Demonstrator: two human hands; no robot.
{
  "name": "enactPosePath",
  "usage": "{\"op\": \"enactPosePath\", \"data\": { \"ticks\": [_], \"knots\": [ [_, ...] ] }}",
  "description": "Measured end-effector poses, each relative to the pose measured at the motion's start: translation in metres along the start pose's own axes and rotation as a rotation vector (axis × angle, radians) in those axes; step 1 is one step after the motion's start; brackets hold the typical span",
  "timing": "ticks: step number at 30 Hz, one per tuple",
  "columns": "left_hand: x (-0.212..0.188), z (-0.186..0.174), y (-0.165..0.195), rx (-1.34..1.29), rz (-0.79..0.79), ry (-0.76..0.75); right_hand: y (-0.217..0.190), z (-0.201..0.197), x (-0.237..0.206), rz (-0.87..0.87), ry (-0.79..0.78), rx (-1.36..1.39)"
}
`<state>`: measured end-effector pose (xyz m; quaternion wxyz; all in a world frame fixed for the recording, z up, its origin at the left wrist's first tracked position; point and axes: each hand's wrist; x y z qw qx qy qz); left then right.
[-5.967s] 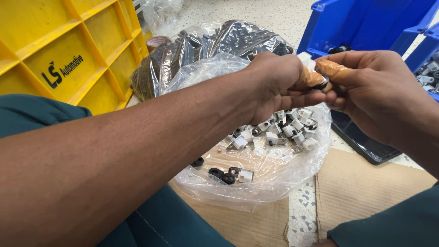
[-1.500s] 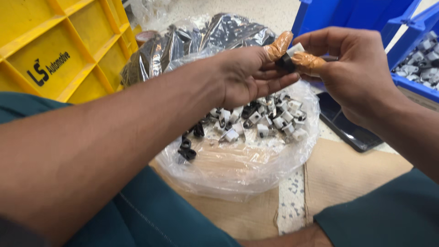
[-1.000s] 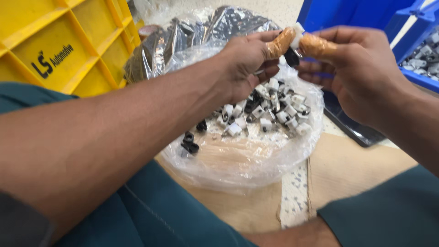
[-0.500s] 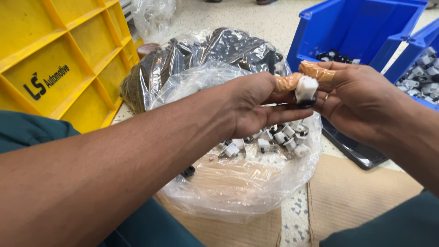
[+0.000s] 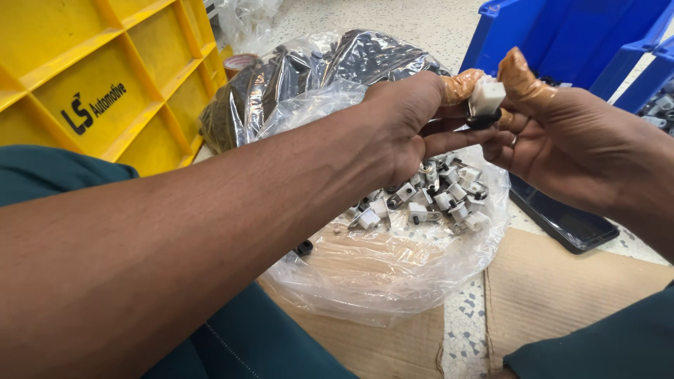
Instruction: The person sits on the floor with a large plastic-lined bag of small white and black plastic clip components on their lap. They pick a white piece and a black piece, press them together by hand to snap the parts into an assembly, and toss the finished clip into a blue bin, repeating this cycle continuously.
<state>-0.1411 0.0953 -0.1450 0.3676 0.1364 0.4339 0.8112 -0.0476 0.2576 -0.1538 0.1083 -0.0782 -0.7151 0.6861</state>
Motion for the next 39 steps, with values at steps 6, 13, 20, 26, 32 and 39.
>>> {"op": "enactPosePath", "data": {
  "ticks": [6,13,20,26,32,39],
  "knots": [
    [0.002,0.0,-0.004,0.01,0.012,0.03,0.0,0.009,-0.002,-0.013,0.098,-0.015],
    [0.025,-0.01,-0.009,-0.024,-0.039,-0.167,-0.005,0.011,-0.008,-0.011,0.193,-0.144],
    [0.028,-0.015,-0.015,-0.007,-0.116,-0.199,-0.016,0.014,-0.007,-0.136,0.045,-0.213],
    [0.03,-0.017,-0.006,-0.086,-0.225,-0.328,-0.016,0.005,-0.002,-0.152,0.077,-0.368],
    [0.022,-0.022,-0.008,-0.051,-0.337,-0.27,-0.025,-0.006,0.004,-0.125,-0.19,-0.392],
    [0.013,-0.019,0.0,0.01,-0.372,-0.17,-0.011,-0.007,0.01,-0.096,-0.08,-0.393]
  ]
}}
Point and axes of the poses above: each hand's wrist, its own x-axis towards the middle knuckle, its own z-axis out of the palm, y = z × x, and after that the axes turned 9 degrees about -x, right-handed
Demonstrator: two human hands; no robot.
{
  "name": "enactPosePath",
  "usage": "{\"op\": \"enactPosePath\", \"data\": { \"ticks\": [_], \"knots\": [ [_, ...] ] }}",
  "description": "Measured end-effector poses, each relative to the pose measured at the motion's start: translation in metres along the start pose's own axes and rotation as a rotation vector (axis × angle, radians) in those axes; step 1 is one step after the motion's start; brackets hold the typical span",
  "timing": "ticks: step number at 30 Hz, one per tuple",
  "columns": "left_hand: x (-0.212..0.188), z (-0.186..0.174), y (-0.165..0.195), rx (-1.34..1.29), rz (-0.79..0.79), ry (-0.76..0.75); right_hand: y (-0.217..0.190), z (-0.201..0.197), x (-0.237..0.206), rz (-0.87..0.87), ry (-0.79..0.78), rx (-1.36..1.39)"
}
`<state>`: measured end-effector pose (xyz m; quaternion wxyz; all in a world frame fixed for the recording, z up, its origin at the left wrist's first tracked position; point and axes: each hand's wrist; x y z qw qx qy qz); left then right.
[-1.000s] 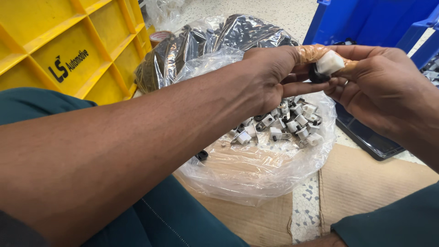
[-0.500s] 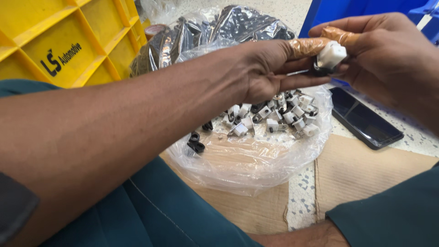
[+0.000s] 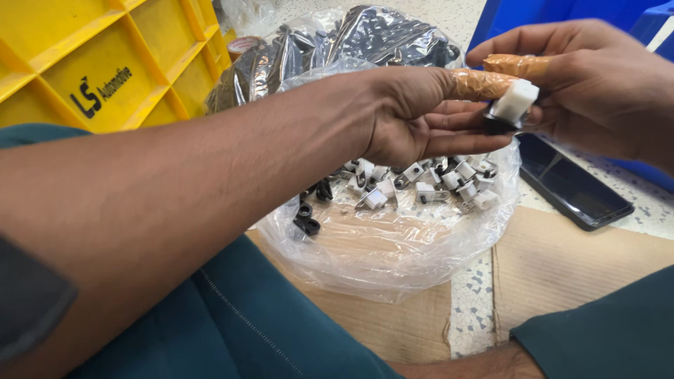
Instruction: The person sits on the floor with a large plastic-lined bag of small white and black plastic clip components on their lap. They pick a white piece and a black piece, press them together by hand to snap the parts into an assembly, and toss the finished clip into a blue bin, repeating this cycle continuously.
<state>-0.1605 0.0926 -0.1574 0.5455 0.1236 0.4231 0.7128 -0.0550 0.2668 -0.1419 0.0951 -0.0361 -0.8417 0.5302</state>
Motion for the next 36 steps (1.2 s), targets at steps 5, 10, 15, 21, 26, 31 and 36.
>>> {"op": "enactPosePath", "data": {
  "ticks": [5,10,15,21,26,31,36],
  "knots": [
    [-0.008,0.005,0.0,-0.072,0.173,0.184,0.007,0.006,-0.001,0.092,-0.172,0.585],
    [-0.007,0.014,-0.014,0.024,0.334,0.178,0.006,0.025,-0.008,0.292,0.219,0.549],
    [0.003,0.013,-0.021,0.043,0.391,0.363,0.004,0.034,-0.016,0.115,0.049,0.361],
    [-0.005,0.012,-0.01,0.189,0.328,0.205,0.009,0.023,-0.008,0.1,0.103,0.264],
    [-0.011,0.02,-0.004,0.384,0.339,0.196,0.014,0.015,-0.01,0.033,0.2,0.086],
    [-0.011,0.019,-0.005,0.397,0.356,0.093,0.004,0.019,-0.013,0.098,0.221,0.06],
    [-0.01,0.016,-0.006,0.402,0.338,0.03,-0.008,0.025,-0.018,-0.002,0.126,0.139]
  ]
}}
Point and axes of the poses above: each hand's wrist, its own x-axis towards the middle knuckle, its own z-axis out of the palm, y = z × x, and after that the axes turned 9 degrees about -x, right-handed
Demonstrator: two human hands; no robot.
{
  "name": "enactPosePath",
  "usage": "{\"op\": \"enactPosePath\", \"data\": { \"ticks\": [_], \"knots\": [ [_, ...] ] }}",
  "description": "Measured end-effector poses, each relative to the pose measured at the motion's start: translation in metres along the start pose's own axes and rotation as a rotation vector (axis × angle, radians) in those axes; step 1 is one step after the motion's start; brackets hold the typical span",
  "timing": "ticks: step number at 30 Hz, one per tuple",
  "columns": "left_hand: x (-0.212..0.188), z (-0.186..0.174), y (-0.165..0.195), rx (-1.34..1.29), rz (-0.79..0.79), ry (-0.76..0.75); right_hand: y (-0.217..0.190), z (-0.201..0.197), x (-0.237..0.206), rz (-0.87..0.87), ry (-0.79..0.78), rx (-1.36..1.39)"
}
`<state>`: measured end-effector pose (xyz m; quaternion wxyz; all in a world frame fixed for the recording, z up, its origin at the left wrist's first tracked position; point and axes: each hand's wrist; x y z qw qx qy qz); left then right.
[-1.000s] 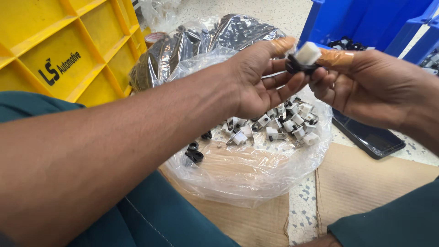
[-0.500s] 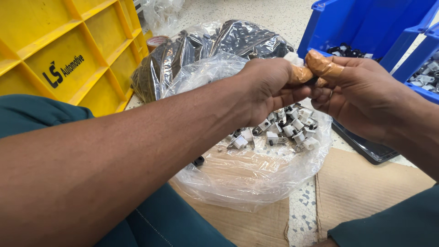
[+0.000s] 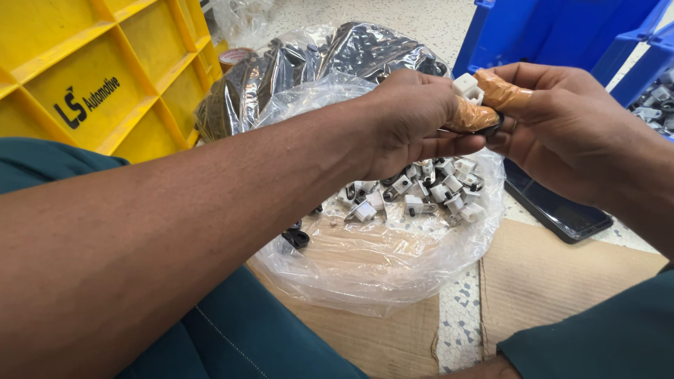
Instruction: The person sits on the floor with a large plastic-lined bag of small white and black plastic clip components on their lap. They pick a white piece and a black piece, press them together by hand to snap the parts into an assembly, and toss the finished clip into a blue bin, repeating this cycle continuously.
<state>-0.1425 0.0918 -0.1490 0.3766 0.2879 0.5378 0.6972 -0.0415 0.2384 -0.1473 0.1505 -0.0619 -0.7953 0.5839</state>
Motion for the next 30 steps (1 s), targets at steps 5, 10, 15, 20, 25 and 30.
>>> {"op": "enactPosePath", "data": {
  "ticks": [5,10,15,20,25,30],
  "knots": [
    [-0.001,0.003,0.003,0.05,0.009,-0.018,-0.008,0.004,-0.003,0.061,0.072,-0.054],
    [0.002,0.003,0.006,0.055,-0.001,0.002,-0.005,0.003,0.003,0.014,0.058,-0.034],
    [0.004,-0.002,0.004,0.052,-0.018,0.0,0.023,-0.018,0.014,0.096,0.006,-0.006],
    [-0.005,-0.015,0.023,0.078,-0.215,0.091,0.035,-0.045,0.034,0.07,-0.428,0.572],
    [-0.007,-0.07,0.04,0.933,0.0,0.428,0.01,-0.055,0.049,0.218,0.3,0.429],
    [0.008,-0.088,-0.005,1.507,-0.217,0.225,0.038,-0.025,0.04,0.384,0.142,-0.204]
  ]
}}
Point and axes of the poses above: each hand's wrist, its own x-axis towards the middle knuckle, its own z-axis out of the palm, y = z × x, and after that the axes turned 9 degrees about -x, right-handed
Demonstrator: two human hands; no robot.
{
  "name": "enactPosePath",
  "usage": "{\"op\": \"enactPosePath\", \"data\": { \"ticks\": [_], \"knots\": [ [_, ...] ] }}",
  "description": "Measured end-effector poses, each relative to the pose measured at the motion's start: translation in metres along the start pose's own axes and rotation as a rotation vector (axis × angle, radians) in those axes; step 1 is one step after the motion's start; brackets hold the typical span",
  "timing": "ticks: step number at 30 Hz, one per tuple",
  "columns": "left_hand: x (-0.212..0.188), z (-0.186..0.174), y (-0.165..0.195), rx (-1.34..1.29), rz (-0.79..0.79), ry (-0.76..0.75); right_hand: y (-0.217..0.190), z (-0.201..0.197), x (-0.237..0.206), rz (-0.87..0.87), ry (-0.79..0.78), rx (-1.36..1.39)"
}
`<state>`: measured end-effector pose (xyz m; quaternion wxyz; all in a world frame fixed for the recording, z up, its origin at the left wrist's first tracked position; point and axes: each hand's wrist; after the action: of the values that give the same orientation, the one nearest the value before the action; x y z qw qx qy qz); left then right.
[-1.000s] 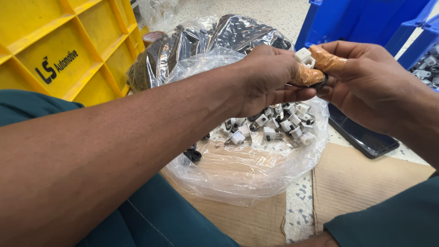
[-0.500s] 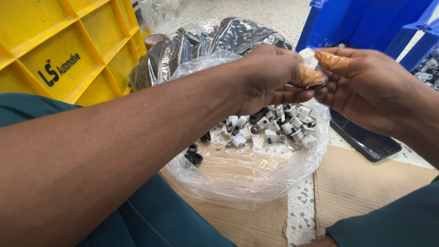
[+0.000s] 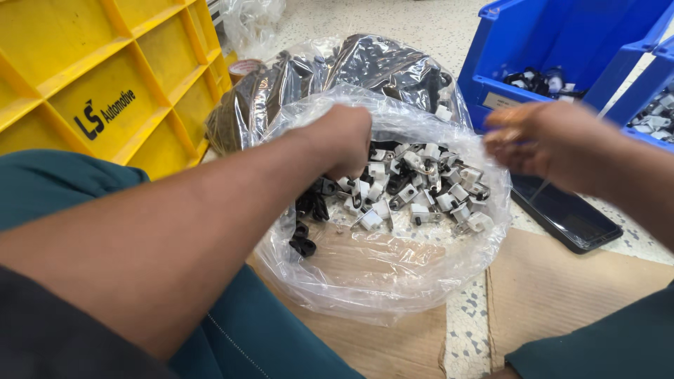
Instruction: The person sits on the floor with a large plastic-lined bag of small white and black plastic clip components on their lap. They pick a white piece and a black piece, press them together by hand to snap the parts into an assembly, and toss the finished clip into a blue bin, repeating this cycle continuously.
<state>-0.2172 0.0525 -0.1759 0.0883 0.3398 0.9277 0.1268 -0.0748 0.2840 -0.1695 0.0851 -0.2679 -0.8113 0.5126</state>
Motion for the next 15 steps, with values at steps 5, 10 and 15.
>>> {"op": "enactPosePath", "data": {
  "ticks": [5,10,15],
  "knots": [
    [-0.011,0.017,-0.011,0.128,-0.152,-0.034,0.023,0.027,-0.001,-0.131,-0.177,-1.164],
    [-0.014,0.048,-0.018,0.043,-0.187,0.097,0.028,0.036,-0.013,-0.036,-0.167,-1.265],
    [-0.017,0.064,-0.021,0.003,-0.107,0.127,0.035,0.044,-0.024,-0.187,-0.247,-1.178]
  ]
}}
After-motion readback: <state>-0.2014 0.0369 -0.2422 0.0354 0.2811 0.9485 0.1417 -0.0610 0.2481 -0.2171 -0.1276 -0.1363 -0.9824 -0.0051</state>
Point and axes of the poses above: each hand's wrist, its own x-axis towards the middle knuckle, its own z-axis out of the palm, y = z × x, and after that the axes turned 9 degrees about -x, right-handed
